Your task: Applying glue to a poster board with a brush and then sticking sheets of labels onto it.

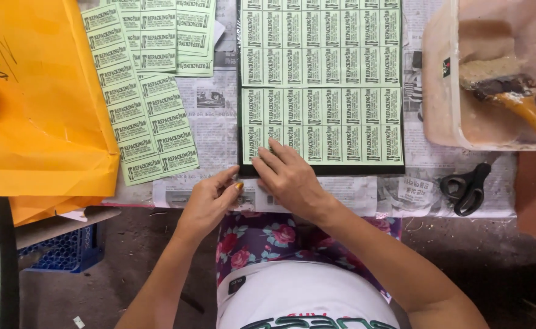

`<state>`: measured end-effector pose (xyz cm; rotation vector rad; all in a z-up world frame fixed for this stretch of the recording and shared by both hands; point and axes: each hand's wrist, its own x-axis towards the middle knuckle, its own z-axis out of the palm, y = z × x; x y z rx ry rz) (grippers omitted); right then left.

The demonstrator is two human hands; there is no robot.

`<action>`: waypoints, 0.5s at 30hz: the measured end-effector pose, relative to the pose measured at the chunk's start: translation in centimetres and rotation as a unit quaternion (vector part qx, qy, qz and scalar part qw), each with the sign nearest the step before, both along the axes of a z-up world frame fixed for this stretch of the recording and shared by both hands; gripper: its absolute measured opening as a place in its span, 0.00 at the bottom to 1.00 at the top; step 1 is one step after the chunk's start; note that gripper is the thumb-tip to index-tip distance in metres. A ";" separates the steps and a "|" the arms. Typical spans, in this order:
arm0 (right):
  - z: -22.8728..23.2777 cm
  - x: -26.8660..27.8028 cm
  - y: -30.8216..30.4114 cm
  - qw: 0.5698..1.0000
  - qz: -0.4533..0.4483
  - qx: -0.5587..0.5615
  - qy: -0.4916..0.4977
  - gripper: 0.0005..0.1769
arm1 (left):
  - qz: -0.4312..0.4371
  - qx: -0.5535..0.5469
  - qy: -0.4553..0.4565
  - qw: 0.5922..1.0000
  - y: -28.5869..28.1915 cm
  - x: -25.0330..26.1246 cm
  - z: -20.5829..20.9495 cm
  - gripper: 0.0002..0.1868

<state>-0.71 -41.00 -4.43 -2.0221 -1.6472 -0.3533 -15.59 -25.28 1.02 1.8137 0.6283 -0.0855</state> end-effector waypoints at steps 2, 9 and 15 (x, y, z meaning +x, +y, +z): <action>-0.2 0.1 0.3 1.000 0.000 -0.002 -0.004 0.21 | 0.007 -0.037 -0.007 0.999 0.0 -0.1 -0.1 0.23; 2.2 0.7 0.3 0.999 0.011 -0.020 0.028 0.20 | 0.075 -0.104 -0.053 0.990 0.6 -0.3 -0.4 0.18; 4.5 2.4 -0.3 0.981 -0.013 0.014 0.192 0.25 | 0.212 -0.221 -0.056 0.950 0.2 0.0 1.0 0.22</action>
